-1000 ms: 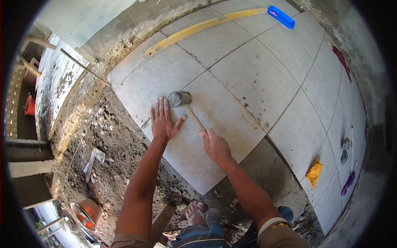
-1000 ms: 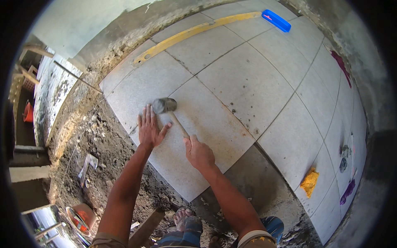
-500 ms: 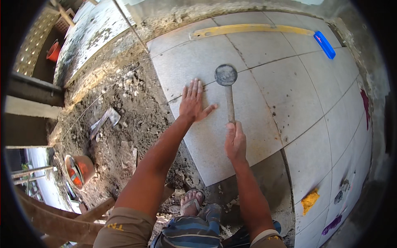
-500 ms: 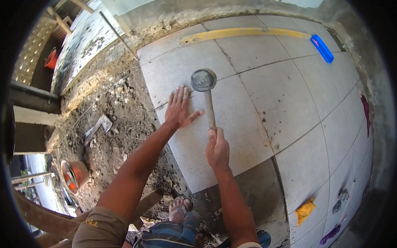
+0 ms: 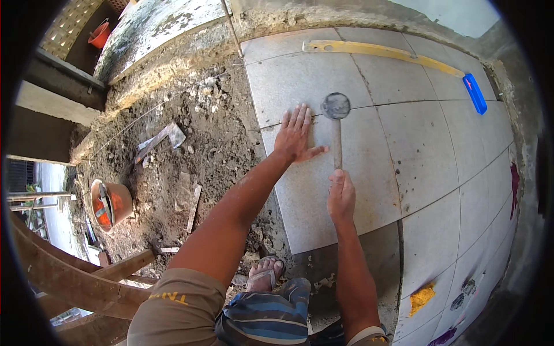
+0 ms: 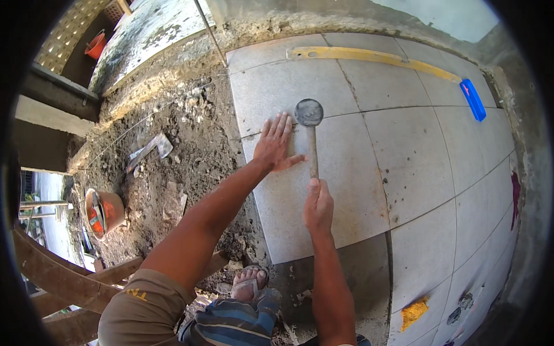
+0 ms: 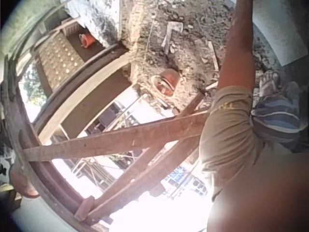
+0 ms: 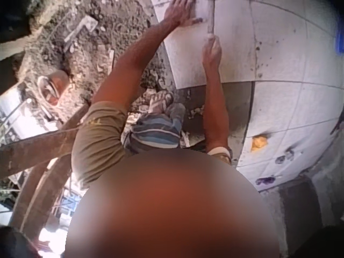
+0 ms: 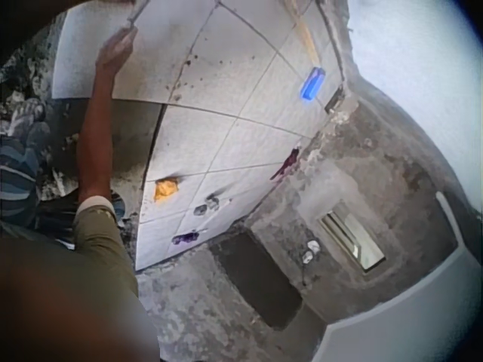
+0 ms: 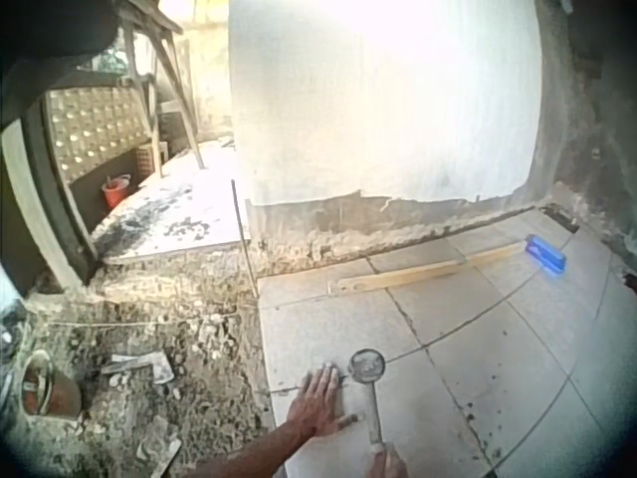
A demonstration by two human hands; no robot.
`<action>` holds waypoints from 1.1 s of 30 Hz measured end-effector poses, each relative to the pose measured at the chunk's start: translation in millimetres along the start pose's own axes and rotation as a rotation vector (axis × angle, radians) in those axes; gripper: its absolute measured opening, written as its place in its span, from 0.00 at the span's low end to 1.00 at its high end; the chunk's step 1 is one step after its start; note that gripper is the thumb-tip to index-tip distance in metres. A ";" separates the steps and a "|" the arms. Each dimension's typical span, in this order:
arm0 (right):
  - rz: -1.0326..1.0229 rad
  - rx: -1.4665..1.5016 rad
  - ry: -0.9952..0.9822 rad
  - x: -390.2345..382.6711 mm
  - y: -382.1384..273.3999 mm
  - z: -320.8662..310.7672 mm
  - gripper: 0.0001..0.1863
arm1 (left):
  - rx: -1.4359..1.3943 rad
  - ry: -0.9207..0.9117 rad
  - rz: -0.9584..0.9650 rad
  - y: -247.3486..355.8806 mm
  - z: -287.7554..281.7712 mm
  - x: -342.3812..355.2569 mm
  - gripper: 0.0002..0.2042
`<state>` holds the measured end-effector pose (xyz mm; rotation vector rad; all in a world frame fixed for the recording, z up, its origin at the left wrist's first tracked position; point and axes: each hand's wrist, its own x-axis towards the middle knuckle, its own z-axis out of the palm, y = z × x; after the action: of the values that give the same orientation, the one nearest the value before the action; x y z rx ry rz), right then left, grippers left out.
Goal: Applying mortar and laying floor tiles to extend a tiled surface, using a rubber mallet for leveling.
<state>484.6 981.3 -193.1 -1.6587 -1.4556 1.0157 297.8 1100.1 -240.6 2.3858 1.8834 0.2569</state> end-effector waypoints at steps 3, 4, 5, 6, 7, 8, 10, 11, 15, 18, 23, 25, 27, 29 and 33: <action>-0.015 -0.056 0.024 1.6 -2.6 -0.4 0.28 | 0.006 0.013 0.001 0.5 -1.9 -0.7 0.62; -0.025 -0.137 -0.001 2.3 -3.4 -1.5 0.28 | 0.040 -0.009 -0.001 0.9 -2.7 -0.4 0.62; -0.038 -0.192 0.002 2.4 -4.0 -3.0 0.28 | 0.029 0.024 0.011 1.5 -3.5 -0.7 0.62; -0.031 -0.219 -0.015 3.9 -4.6 -4.3 0.28 | 0.008 -0.006 0.001 1.9 -4.3 -0.4 0.63; -0.010 -0.096 -0.013 3.2 -4.7 -5.6 0.28 | -0.007 -0.007 -0.009 2.2 -5.0 0.0 0.63; 0.053 0.032 -0.021 3.2 -4.6 -6.8 0.28 | -0.027 -0.044 -0.010 3.1 -5.2 -0.3 0.63; -0.017 -0.066 0.010 3.3 -3.9 -7.0 0.28 | -0.004 -0.010 -0.020 3.7 -5.6 0.5 0.64; -0.029 -0.147 0.009 4.2 -3.6 -6.5 0.28 | -0.015 -0.015 -0.027 4.0 -5.6 0.6 0.65; -0.066 -0.169 0.038 7.2 -2.3 -1.5 0.27 | 0.033 -0.022 -0.028 5.3 -4.8 0.8 0.65; 0.028 -0.087 0.011 8.8 -2.1 1.1 0.26 | 0.006 -0.002 -0.039 5.9 -4.9 0.2 0.65; 0.030 -0.071 -0.017 10.4 -0.1 -1.0 0.28 | 0.021 0.006 -0.019 4.3 -4.6 1.5 0.64; 0.013 -0.163 -0.007 10.0 1.0 -2.6 0.28 | 0.009 -0.009 -0.013 4.8 -3.8 1.0 0.64; -0.004 -0.243 0.011 9.6 1.6 -3.8 0.29 | 0.008 -0.008 -0.022 5.3 -3.3 1.1 0.65; -0.050 -0.107 0.069 9.6 1.6 -4.6 0.29 | 0.011 0.015 -0.012 6.2 -2.9 0.9 0.65; -0.079 -0.093 0.094 10.1 0.9 -6.9 0.28 | -0.020 0.045 -0.016 7.3 -3.0 -0.1 0.65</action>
<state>491.8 991.1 -191.9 -1.6772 -1.5135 0.8268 304.3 1098.1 -236.4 2.3707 1.9081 0.3291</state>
